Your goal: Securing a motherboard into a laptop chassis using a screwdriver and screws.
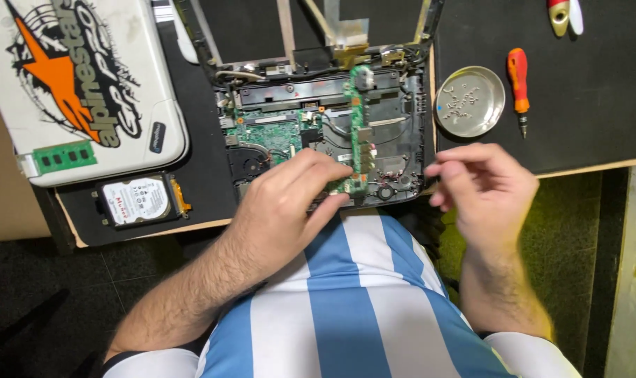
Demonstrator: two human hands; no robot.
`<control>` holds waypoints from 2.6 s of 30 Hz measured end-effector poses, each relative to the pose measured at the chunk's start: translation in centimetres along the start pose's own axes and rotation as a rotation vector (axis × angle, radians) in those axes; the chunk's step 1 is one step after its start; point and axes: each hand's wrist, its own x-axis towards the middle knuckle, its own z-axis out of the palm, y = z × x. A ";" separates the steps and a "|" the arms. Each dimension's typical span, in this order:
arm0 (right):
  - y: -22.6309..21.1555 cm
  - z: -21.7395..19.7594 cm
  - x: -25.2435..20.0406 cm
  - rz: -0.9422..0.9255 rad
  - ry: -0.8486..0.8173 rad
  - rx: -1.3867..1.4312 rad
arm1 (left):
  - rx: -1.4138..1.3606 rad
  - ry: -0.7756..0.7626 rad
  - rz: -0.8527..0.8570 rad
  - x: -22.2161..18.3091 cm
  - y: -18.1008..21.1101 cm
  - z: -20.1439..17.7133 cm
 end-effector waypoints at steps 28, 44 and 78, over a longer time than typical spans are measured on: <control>0.4 0.5 2.9 -0.593 -0.471 -0.723 | 0.428 -0.094 0.061 3.2 -3.1 6.4; 3.4 0.3 1.4 -0.622 -0.256 -0.602 | 0.244 -0.093 0.036 3.8 -2.6 8.5; 2.9 0.5 1.1 -0.562 -0.261 -0.622 | 0.317 -0.293 0.115 6.2 -2.3 6.8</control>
